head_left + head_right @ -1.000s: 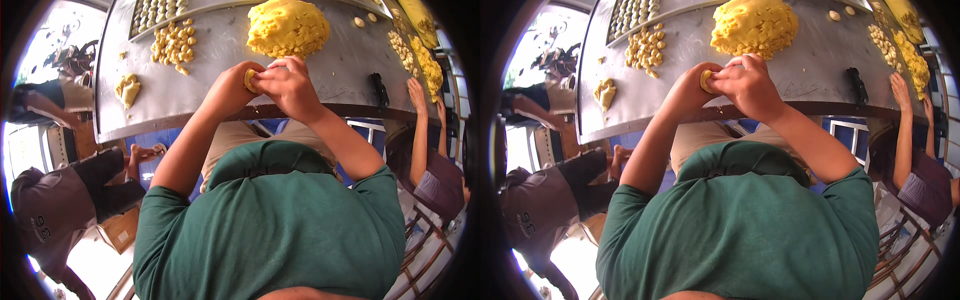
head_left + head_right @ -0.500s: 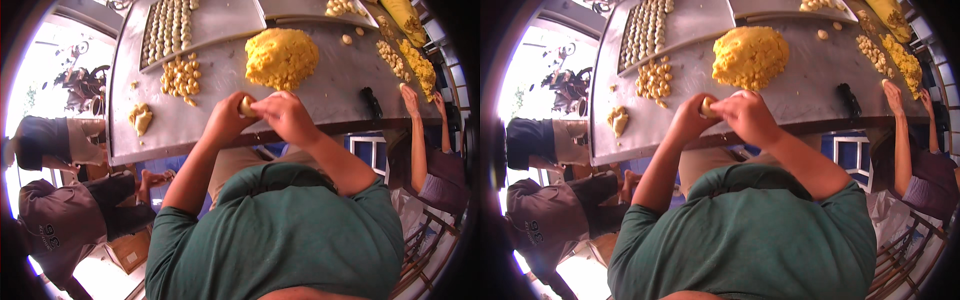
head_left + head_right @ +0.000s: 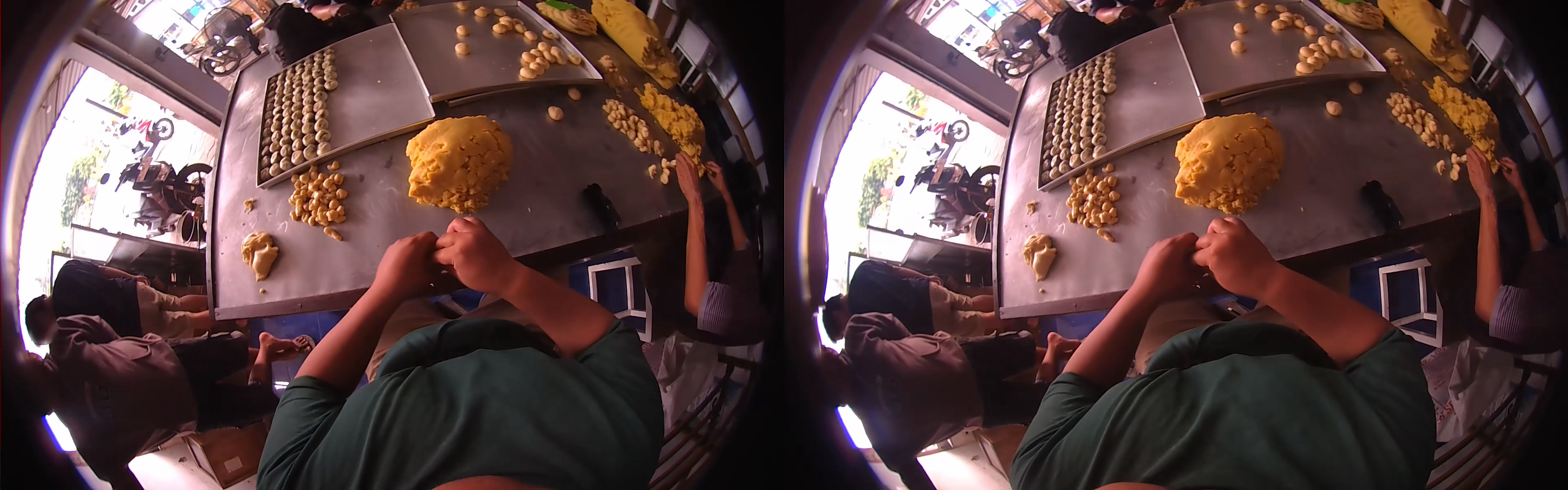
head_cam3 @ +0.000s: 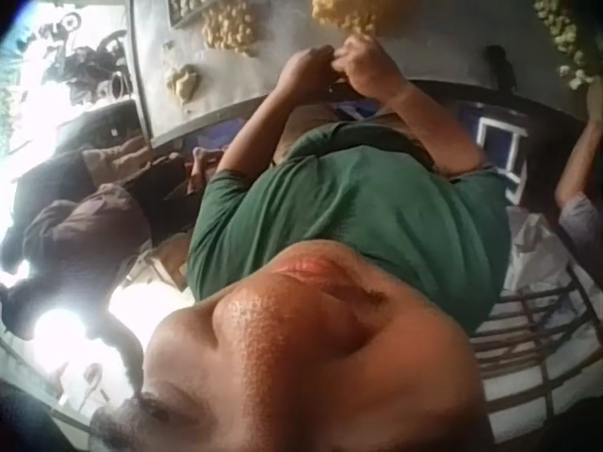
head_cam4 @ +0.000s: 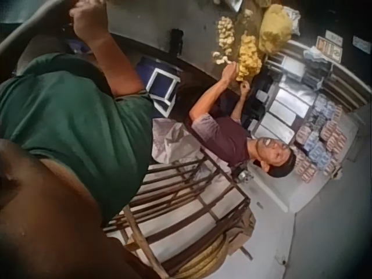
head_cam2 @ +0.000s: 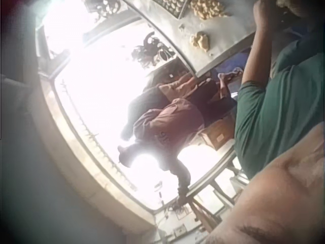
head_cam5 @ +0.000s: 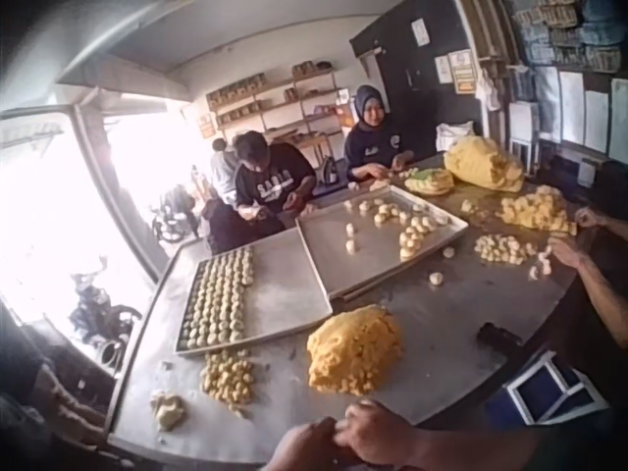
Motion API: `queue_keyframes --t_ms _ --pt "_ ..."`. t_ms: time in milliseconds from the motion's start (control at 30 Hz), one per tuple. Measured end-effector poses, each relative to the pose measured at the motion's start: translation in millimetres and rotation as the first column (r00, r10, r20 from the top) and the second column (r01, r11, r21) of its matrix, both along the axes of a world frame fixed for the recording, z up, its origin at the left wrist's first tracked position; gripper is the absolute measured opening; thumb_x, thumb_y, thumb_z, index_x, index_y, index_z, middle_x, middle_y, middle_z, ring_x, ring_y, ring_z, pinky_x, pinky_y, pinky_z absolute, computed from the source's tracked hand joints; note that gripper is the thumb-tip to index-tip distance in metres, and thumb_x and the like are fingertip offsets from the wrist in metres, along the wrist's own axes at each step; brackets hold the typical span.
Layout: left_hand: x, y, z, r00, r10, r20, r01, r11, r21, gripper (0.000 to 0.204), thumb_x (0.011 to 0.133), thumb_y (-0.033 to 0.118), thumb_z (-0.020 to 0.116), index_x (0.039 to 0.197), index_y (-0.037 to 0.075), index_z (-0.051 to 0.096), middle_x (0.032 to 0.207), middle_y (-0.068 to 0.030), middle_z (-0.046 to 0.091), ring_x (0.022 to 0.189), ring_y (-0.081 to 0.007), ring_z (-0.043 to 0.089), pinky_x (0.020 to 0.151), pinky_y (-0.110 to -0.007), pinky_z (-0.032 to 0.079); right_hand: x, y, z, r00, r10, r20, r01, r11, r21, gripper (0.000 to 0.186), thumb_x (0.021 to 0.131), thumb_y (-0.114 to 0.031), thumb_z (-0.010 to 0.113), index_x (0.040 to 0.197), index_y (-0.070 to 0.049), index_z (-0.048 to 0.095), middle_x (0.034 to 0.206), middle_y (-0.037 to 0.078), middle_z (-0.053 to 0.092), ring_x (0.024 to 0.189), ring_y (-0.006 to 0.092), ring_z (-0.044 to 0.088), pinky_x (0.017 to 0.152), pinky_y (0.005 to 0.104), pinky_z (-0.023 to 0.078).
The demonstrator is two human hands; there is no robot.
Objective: The person shapes pieces of yellow dough by hand on a metal table, placing the formed rounds onto trays alongside other people doing the same.
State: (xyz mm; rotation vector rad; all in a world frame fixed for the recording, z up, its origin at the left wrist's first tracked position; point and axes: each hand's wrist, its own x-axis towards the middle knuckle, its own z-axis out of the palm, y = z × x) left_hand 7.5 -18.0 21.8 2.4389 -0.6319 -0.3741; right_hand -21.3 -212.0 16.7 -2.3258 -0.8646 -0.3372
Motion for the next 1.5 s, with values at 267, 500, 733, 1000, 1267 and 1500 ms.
queue_keyframes --t_ms 267,500,733,1000,1267,1500 --pt "-6 -18 4 0.964 0.187 -0.19 -0.252 0.873 -0.417 0.04 0.073 0.009 0.08 0.107 0.002 0.06 0.092 -0.0189 0.07 0.09 -0.0411 0.069 0.079 -0.046 0.055 -7 -2 -3 0.92 -0.081 -0.382 0.287 0.803 0.522 0.05 0.085 -0.003 0.076 0.134 -0.009 0.066 0.107 0.013 0.067 0.099 0.028 0.065 0.096 0.0406 0.051" --pt "-8 -26 16 0.992 0.014 0.126 0.015 0.974 -0.226 0.028 0.08 0.02 0.083 0.096 0.004 0.067 0.086 -0.0155 0.07 0.083 -0.0272 0.072 0.075 -0.039 0.055 6 -14 27 0.931 -0.275 -0.241 0.318 0.934 0.161 0.08 0.079 -0.009 0.084 0.151 -0.013 0.049 0.119 0.013 0.058 0.106 0.0244 0.059 0.096 0.0374 0.05" --pt "6 -29 23 0.957 0.05 0.287 0.114 0.843 -0.525 0.038 0.1 0.015 0.063 0.136 0.005 0.063 0.13 -0.0198 0.07 0.13 -0.0335 0.062 0.109 -0.043 0.047 1 -5 -49 0.41 0.714 -0.568 0.811 -0.001 0.585 0.052 0.098 -0.034 0.073 0.142 -0.014 0.053 0.118 0.005 0.061 0.103 0.0155 0.061 0.093 0.0341 0.052" --pt "10 3 -15 0.995 0.098 -0.026 -0.086 0.679 -0.729 0.062 0.114 0.035 0.032 0.166 0.007 0.013 0.161 -0.0207 0.042 0.142 -0.0277 0.049 0.116 -0.038 0.037 -3 38 -20 0.579 0.444 -0.684 0.597 0.34 0.727 0.035 0.101 -0.029 0.069 0.121 0.0 0.068 0.11 0.006 0.067 0.095 0.0145 0.067 0.086 0.0337 0.057" --pt "5 11 -25 0.988 0.155 -0.006 -0.104 0.633 -0.767 0.063 0.114 0.025 0.032 0.166 0.006 0.002 0.147 -0.0213 0.058 0.149 -0.0356 0.04 0.118 -0.039 0.035 -1 63 -60 0.686 0.295 -0.665 0.54 0.405 0.737 0.031 0.1 -0.027 0.071 0.117 0.0 0.071 0.1 0.007 0.067 0.089 0.0143 0.069 0.078 0.031 0.057" --pt "11 13 -37 0.891 0.057 -0.45 -0.416 0.496 -0.762 0.071 0.114 0.037 0.035 0.166 0.009 -0.006 0.155 -0.0238 0.048 0.147 -0.0311 0.042 0.118 -0.037 0.034 0 60 -36 0.923 -0.301 -0.239 0.383 0.782 0.492 0.029 0.09 -0.027 0.081 0.11 -0.007 0.076 0.094 0.01 0.067 0.079 0.0215 0.066 0.074 0.0337 0.054"
